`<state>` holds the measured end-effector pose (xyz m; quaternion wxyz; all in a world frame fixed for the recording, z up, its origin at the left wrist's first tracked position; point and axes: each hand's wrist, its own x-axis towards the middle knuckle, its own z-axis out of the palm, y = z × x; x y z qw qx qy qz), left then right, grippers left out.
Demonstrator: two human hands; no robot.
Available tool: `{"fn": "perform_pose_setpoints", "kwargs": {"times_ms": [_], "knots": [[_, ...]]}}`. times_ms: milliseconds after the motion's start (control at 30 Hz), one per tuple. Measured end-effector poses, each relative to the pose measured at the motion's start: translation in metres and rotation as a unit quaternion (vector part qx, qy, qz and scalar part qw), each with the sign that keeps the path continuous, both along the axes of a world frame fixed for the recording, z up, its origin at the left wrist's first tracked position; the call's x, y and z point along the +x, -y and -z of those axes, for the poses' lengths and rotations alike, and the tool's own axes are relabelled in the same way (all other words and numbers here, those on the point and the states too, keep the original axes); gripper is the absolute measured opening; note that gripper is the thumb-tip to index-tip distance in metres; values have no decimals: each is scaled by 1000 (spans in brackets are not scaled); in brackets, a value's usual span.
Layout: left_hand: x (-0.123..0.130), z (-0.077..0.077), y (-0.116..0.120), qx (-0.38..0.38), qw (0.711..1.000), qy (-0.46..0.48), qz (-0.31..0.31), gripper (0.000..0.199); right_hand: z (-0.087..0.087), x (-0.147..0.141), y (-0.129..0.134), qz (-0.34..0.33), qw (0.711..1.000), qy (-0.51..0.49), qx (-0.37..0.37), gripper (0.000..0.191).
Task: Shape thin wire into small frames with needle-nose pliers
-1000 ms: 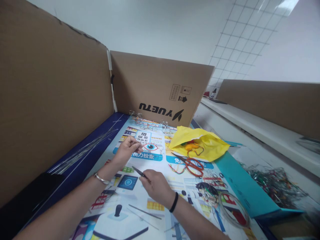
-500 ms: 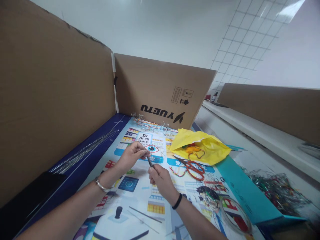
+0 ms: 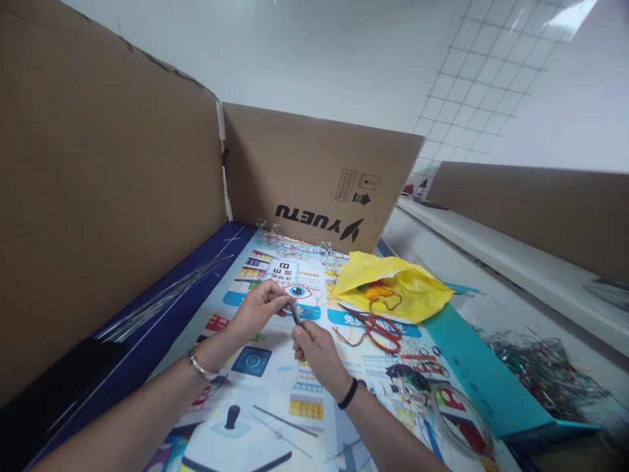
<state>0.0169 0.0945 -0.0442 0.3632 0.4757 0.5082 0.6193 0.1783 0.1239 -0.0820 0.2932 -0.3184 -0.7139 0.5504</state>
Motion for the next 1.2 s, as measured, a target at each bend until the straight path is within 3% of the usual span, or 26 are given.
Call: {"fn": "perform_pose_setpoints", "kwargs": {"times_ms": [433,733,900,1200], "knots": [[1,-3,1,14,1000,4,1,18,-1,0,0,-3,1000,-3,24,30],[-18,-9,0,37,996,17,77,14,-4,2,1,-26,997,34,65,31],[-27,-17,4,19,998,35,40,22,-5,3,0,-41,999,31,2,33],[1,-8,4,7,1000,20,-2,22,-2,2,-1,-42,996,-23,-73,42]]}}
